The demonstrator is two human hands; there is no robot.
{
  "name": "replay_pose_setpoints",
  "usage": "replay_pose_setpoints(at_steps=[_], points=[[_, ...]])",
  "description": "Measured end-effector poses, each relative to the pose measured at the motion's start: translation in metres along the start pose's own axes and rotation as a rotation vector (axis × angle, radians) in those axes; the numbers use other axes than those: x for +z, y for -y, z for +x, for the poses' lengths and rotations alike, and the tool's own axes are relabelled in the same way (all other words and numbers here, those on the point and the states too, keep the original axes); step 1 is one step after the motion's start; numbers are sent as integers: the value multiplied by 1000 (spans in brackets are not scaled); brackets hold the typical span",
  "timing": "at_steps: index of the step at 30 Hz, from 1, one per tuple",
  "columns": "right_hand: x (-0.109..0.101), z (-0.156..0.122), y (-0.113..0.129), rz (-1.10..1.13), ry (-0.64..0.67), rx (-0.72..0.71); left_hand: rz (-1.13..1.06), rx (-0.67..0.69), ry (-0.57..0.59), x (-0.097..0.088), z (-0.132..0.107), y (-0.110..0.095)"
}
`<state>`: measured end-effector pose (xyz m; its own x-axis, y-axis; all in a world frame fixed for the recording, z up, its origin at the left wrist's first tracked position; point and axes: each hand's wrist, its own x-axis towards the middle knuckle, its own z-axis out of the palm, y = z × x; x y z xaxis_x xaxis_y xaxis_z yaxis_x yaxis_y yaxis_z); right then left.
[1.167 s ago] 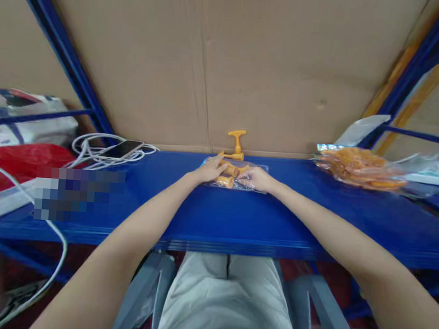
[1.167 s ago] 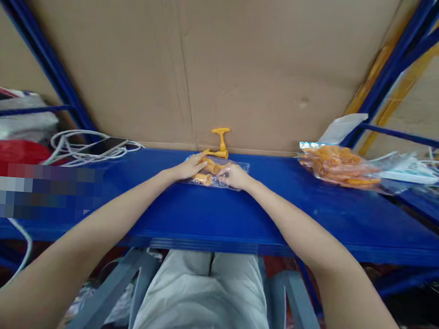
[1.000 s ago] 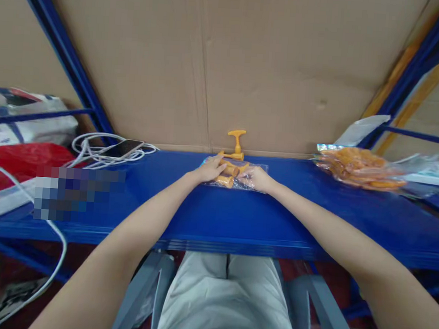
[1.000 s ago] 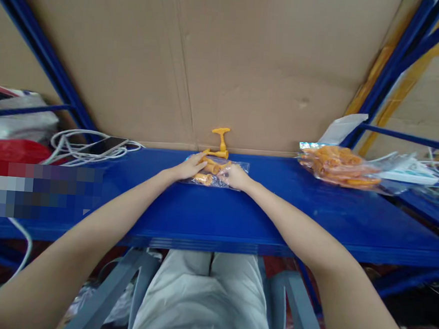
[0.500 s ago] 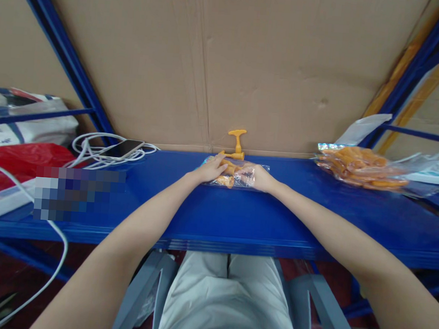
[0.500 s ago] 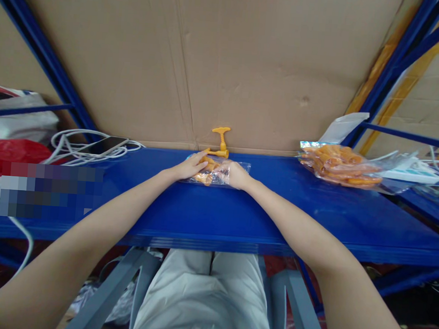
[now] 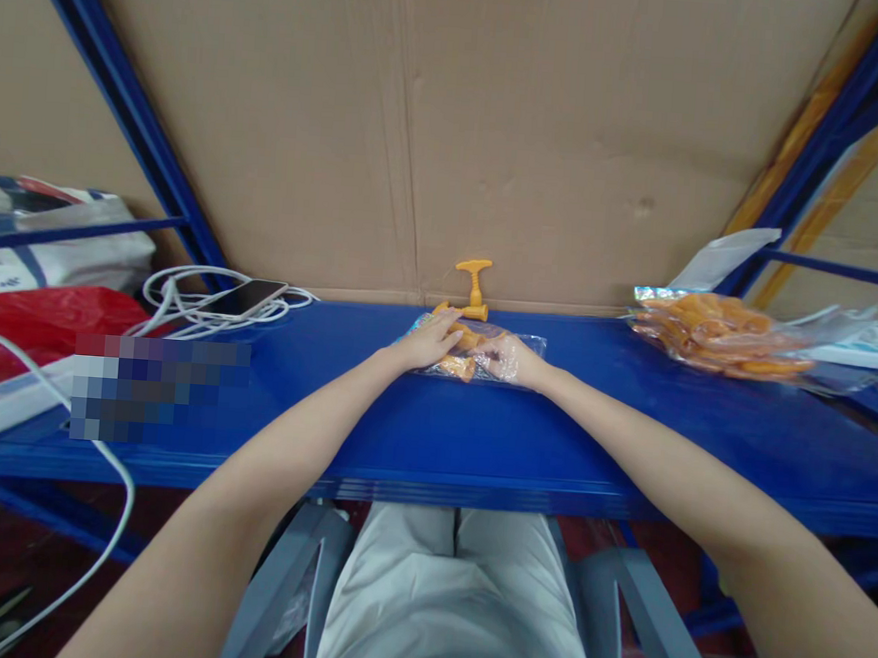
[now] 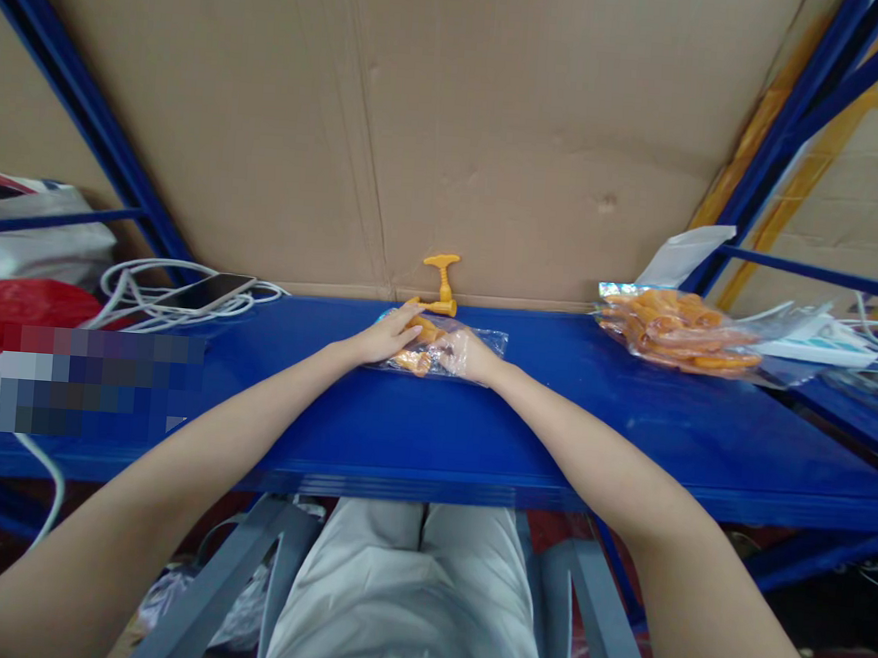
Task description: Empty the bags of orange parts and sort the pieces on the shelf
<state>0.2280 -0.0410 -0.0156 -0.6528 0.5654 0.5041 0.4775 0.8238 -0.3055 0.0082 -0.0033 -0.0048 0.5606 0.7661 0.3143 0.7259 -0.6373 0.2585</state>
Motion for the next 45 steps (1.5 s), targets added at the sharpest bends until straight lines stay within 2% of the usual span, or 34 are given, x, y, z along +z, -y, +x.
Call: replay_pose_setpoints(at_steps=[6, 14, 21, 24, 31, 35, 45], points=[[7, 1, -5, -43, -32, 21, 45, 43, -78, -3, -3, -2], [6, 0, 5, -76, -26, 93, 63, 41, -95, -9, -7, -13], [10, 1, 3, -110, -56, 125, 42, 56, -160, -14, -8, -19], [9, 1, 2, -97, -46, 109, 30, 75, -141, -16, -8, -22], [8, 1, 3, -53, -46, 91, 24, 150, -18, -10, -4, -22], [10, 1, -1, -37, -104, 85, 15, 157, -21, -9, -4, -22], [10, 4, -2, -7, -54, 12, -12, 138, -22, -9, -5, -23]])
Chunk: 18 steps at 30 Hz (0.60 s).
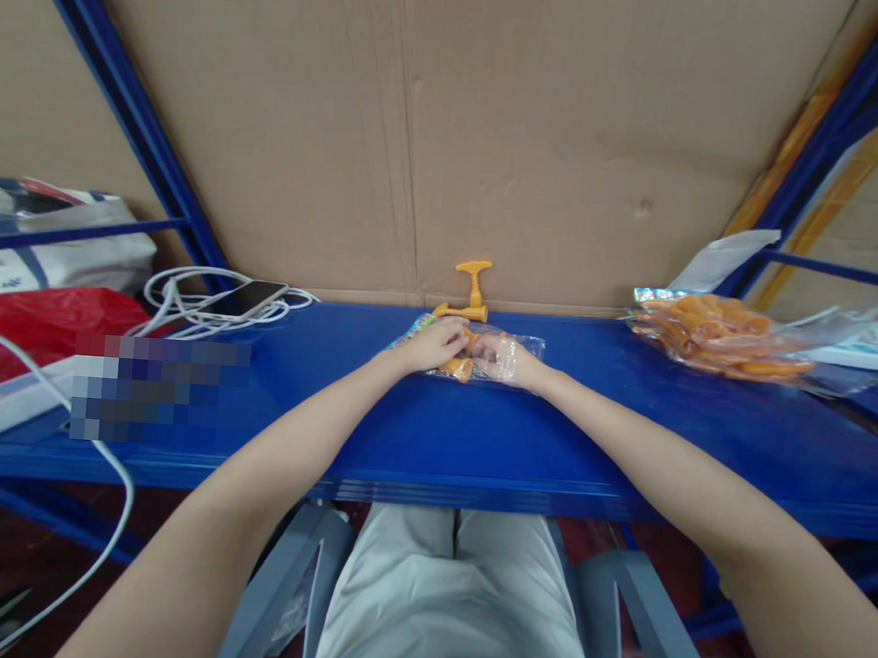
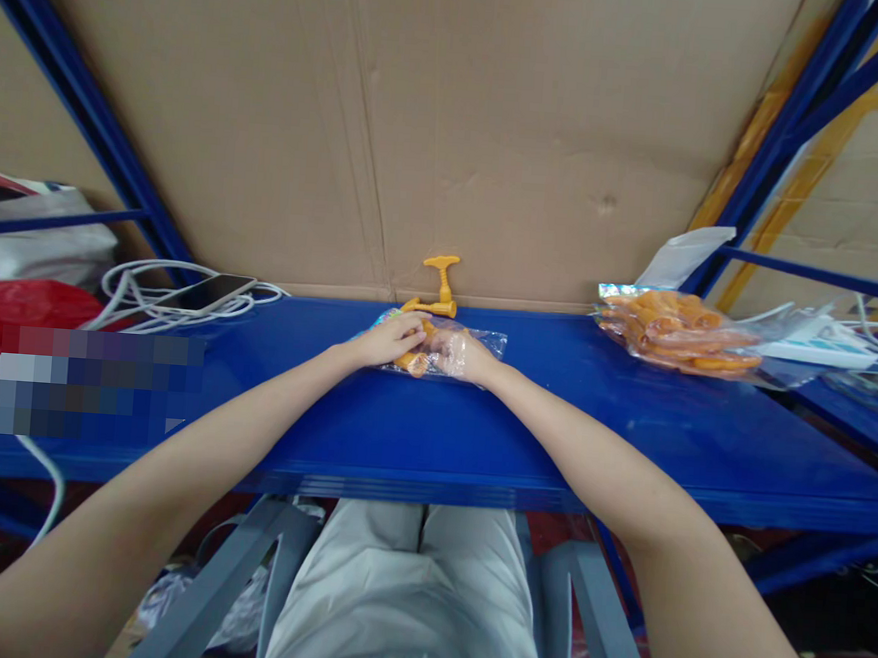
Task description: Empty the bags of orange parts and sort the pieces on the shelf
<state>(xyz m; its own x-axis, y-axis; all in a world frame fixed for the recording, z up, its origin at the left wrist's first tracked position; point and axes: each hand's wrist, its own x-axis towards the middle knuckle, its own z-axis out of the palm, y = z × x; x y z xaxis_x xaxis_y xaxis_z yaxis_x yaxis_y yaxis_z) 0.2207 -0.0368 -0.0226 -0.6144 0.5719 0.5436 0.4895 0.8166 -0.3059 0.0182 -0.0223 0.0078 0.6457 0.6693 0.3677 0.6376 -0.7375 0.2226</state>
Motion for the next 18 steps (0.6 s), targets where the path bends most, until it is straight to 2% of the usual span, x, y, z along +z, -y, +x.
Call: replay_pose_setpoints(at_steps=[8, 18], points=[[-7, -1, 7, 26, 51, -23, -14, -21, 1, 2, 1, 5], [-8, -2, 11, 14, 65, 29, -54, -72, -7, 4, 1, 8]])
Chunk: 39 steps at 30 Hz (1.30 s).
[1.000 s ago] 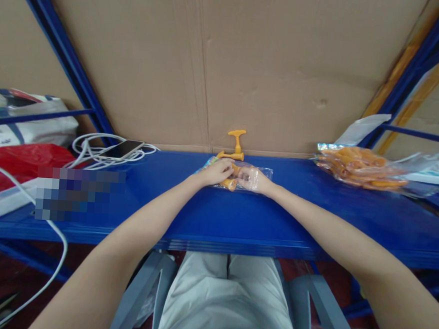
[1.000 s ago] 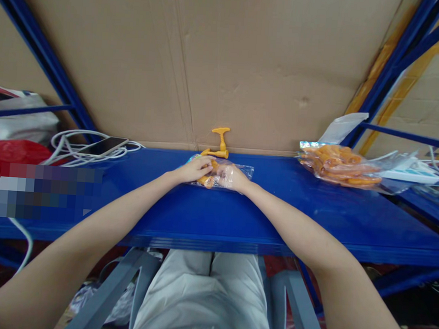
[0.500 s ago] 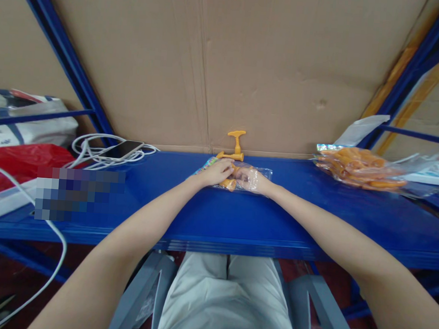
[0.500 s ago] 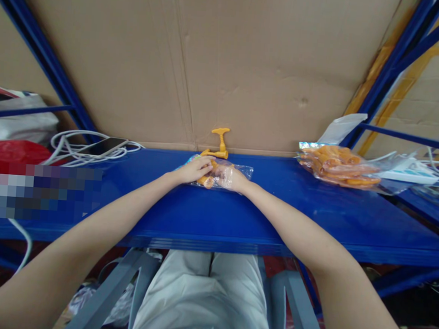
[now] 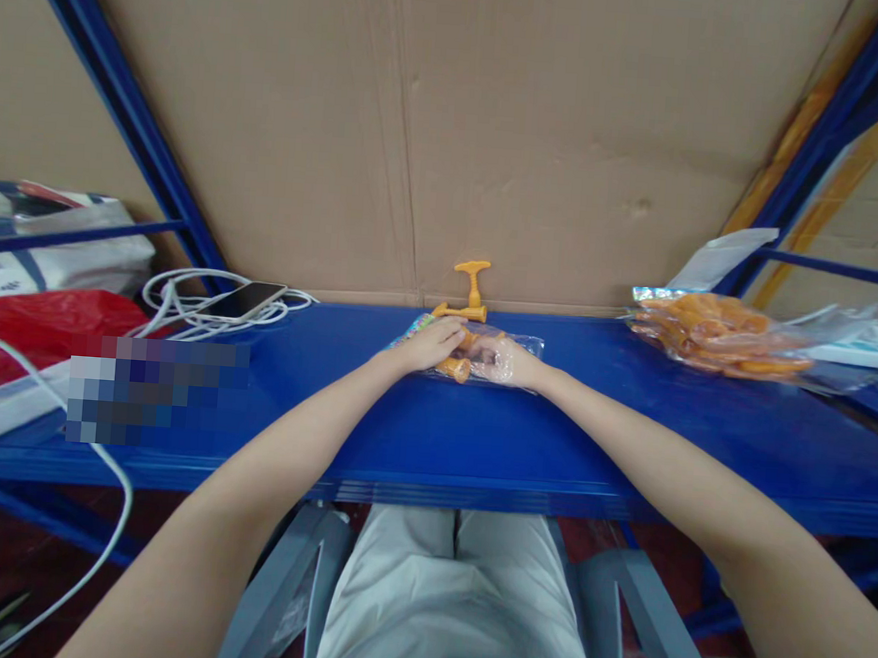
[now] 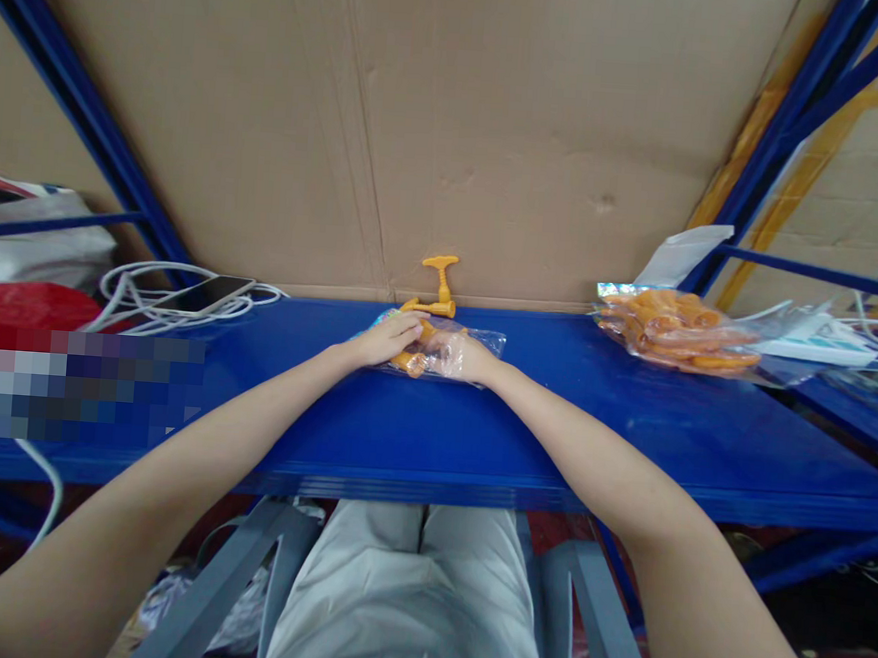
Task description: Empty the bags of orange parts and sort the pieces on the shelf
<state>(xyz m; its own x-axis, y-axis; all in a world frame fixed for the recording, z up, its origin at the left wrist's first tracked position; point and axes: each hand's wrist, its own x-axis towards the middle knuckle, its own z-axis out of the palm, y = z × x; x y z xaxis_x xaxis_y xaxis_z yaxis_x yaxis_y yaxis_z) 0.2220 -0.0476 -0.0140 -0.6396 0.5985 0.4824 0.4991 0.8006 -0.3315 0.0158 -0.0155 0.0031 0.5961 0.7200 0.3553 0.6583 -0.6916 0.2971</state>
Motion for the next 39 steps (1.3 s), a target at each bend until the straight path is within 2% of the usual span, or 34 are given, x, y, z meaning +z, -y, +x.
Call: replay_pose_setpoints(at_steps=[4, 12, 21, 25, 28, 33, 36, 39], points=[[1, 1, -2, 50, -16, -25, -24, -21, 32, 0, -1, 0], [-5, 0, -3, 61, 48, -41, -1, 4, 144, 2, 2, 0], [-9, 1, 6, 39, 77, -1, -60, -77, 196, 2, 4, 4], [-12, 1, 6, 125, 63, 2, -52, -136, 226, 0, 6, 8], [-15, 0, 2, 189, 32, 83, -15, -184, 227, -5, 4, 11], [-21, -1, -6, 342, -95, 366, -13, -275, 229, -27, -8, 19], [-30, 2, -12, 374, -185, 413, -24, -284, 231, -41, -18, 27], [-41, 10, -21, 261, -267, 444, -33, -291, 234, -47, -22, 32]])
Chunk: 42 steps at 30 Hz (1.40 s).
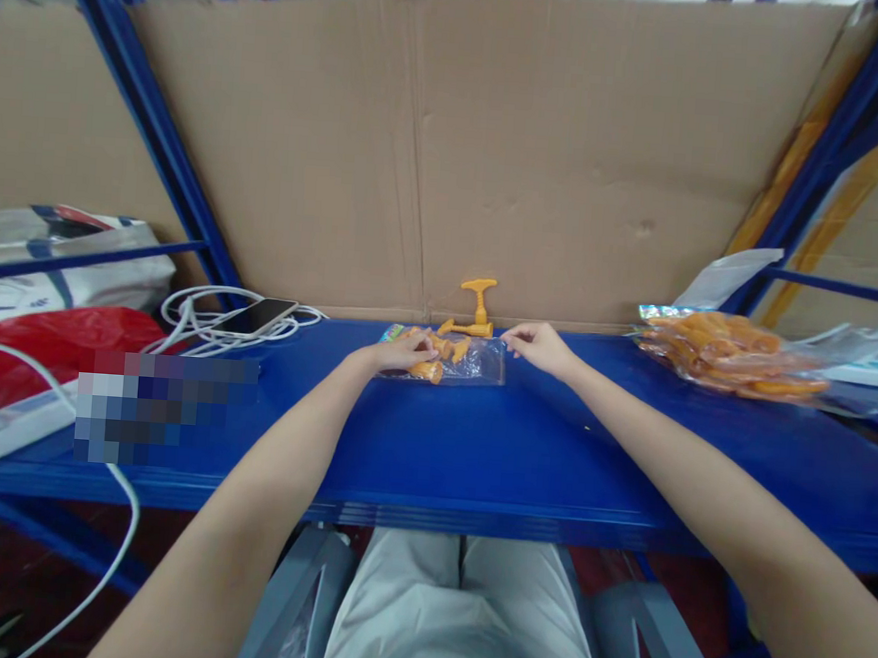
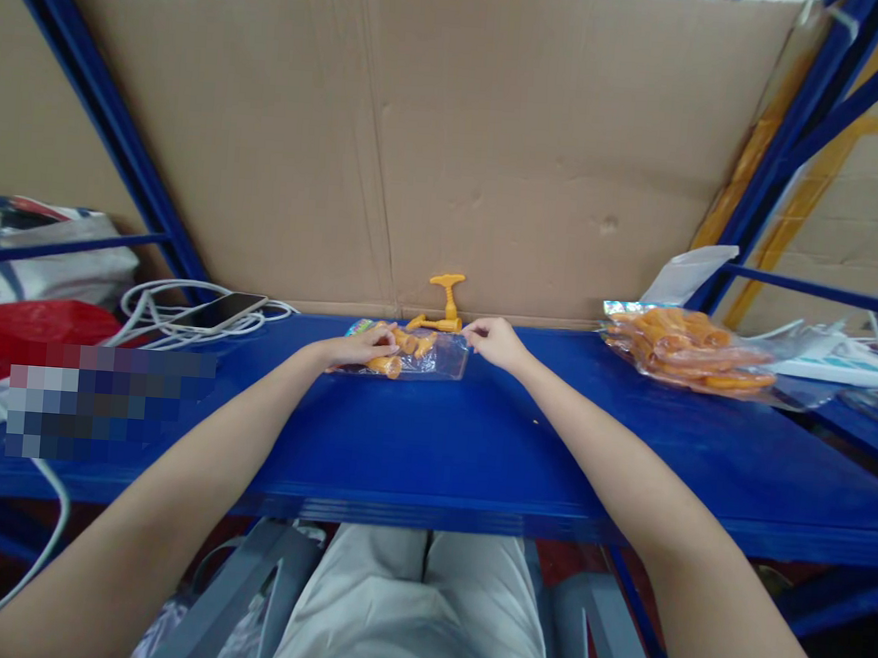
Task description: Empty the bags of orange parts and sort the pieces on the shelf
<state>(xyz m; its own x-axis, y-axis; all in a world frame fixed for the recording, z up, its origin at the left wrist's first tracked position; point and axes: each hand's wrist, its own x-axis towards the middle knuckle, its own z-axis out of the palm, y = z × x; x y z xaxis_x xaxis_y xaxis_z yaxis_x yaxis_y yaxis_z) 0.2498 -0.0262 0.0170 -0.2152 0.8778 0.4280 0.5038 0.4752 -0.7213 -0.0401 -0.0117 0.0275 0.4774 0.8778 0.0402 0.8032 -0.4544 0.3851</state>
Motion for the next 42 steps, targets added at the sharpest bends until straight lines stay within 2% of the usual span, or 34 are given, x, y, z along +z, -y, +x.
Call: replay_pose_setpoints(at_steps=[4, 11, 15, 20, 23, 31, 36, 38, 42], points=[[-4, 26, 1, -211, -90, 13, 9, -8, -7, 2, 2, 1], [16, 68, 12, -531, -43, -17, 17, -10, 5, 0, -5, -9], [30, 76, 14, -626, -57, 2, 15, -20, 3, 2, -3, -9], [41, 81, 16, -767, 4, -24, -2, 22, -11, 5, 4, -1], [44, 82, 19, -841, -37, -58, 17, 31, 1, 7, 6, 0], [35, 92, 15, -790, -81, -62, 31, 18, 6, 6, 5, -1], [25, 98, 3, -720, -211, -22, -10, 12, -21, 8, 5, -5], [18, 94, 3, -728, -230, 20, -2, 25, -26, 8, 4, -8], [0, 74, 9, -783, -166, 85, 16, 26, -15, 7, 2, -12]])
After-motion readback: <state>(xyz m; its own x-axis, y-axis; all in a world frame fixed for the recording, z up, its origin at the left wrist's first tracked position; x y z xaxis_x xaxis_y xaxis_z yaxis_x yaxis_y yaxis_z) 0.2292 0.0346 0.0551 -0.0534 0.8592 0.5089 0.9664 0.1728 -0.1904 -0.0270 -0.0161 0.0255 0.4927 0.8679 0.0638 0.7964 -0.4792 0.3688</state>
